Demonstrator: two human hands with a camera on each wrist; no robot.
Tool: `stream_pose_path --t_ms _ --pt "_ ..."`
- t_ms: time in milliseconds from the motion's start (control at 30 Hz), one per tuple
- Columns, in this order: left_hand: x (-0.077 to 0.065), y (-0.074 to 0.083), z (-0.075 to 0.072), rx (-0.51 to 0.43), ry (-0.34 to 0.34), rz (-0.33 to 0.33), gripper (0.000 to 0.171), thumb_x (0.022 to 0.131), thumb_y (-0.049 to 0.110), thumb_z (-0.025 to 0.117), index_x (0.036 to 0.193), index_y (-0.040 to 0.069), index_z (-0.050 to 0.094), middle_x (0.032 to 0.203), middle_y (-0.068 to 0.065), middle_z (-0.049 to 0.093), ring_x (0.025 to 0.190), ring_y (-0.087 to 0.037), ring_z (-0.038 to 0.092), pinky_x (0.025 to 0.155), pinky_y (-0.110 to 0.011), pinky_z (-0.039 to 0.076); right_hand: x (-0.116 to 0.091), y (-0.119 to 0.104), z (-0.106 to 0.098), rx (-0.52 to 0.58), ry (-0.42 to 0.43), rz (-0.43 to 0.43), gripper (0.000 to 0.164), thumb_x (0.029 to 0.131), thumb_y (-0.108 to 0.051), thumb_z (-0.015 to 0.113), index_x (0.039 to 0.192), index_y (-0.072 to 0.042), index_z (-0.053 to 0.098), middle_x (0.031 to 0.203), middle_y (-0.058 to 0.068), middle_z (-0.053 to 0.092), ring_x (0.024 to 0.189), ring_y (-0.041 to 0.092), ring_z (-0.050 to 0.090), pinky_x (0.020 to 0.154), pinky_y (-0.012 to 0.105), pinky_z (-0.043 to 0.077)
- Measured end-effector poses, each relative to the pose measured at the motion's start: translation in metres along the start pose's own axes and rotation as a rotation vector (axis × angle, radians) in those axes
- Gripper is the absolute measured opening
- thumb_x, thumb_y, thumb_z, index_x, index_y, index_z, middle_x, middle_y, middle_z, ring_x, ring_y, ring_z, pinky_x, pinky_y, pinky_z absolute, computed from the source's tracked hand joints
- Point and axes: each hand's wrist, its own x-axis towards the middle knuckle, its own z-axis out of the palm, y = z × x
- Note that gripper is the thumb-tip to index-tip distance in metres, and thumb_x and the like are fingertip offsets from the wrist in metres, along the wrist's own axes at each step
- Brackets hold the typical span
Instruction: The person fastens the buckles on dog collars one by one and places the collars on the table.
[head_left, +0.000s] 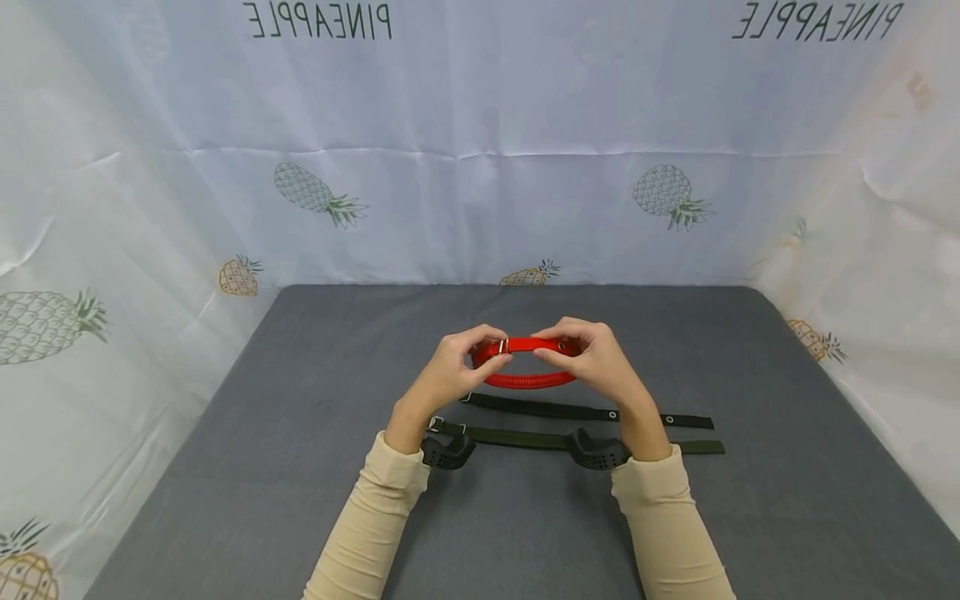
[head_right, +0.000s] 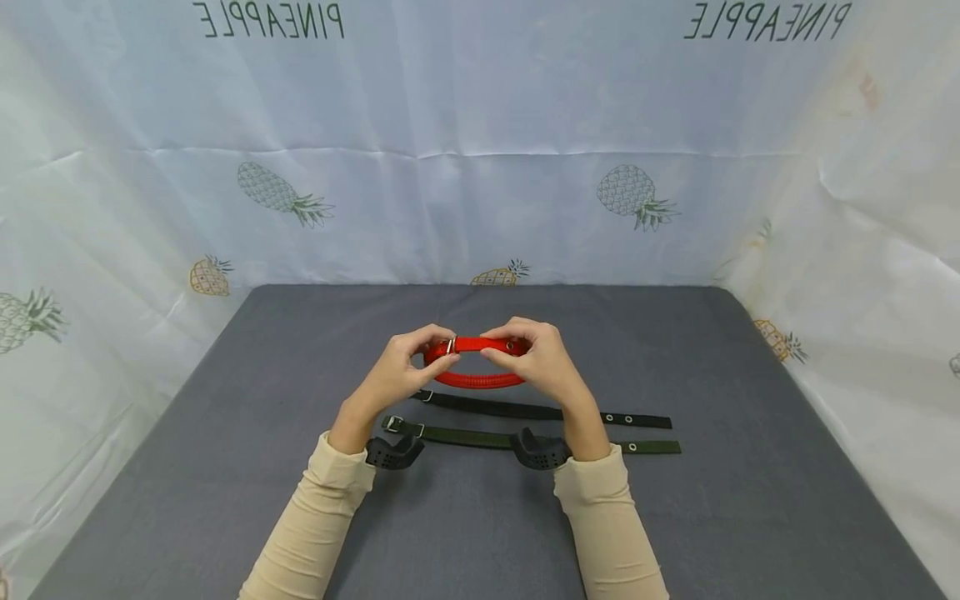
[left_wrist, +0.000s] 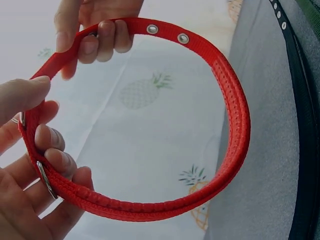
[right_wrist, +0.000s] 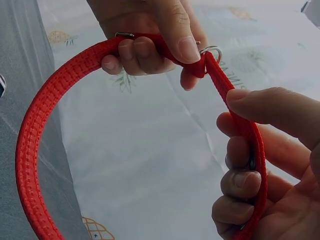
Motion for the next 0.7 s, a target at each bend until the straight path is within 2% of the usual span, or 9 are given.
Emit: stream_pose_path --t_ms 267,500,700 --pt "0.0 0.001 0.002 0.028 -0.04 -0.013 0.019 0.09 0.013 0.068 0.106 0.005 0.065 0.08 -0.008 0.066 0.066 -0.009 0.052 0.062 -0.019 0.049 0.003 -0.005 0.011 -0.006 -0.013 -0.014 0.021 0.083 -0.002 0.072 0.104 0.001 0.072 0.092 0.018 0.069 0.065 0.002 0.056 0.06 0.02 0.05" --pt "0.0 0.004 0.002 -0.007 -0.048 -0.042 0.017 0.09 0.012 0.067 0.104 0.003 0.064 0.077 -0.009 0.063 0.065 -0.008 0.051 0.06 -0.019 0.046 0.005 -0.007 0.022 0.062 -0.025 -0.022 0.033 0.084 -0.005 0.072 0.117 0.0 0.066 0.101 0.02 0.069 0.07 0.0 0.06 0.064 0.02 0.053" --pt "0.0 0.006 0.003 -0.012 -0.079 -0.077 0.023 0.091 0.014 0.067 0.11 0.003 0.065 0.086 -0.011 0.068 0.072 -0.012 0.057 0.067 -0.022 0.051 0.005 -0.006 0.025 0.042 0.045 -0.055 0.022 0.083 -0.002 0.072 0.105 0.0 0.071 0.089 0.017 0.065 0.068 0.001 0.055 0.061 0.02 0.051"
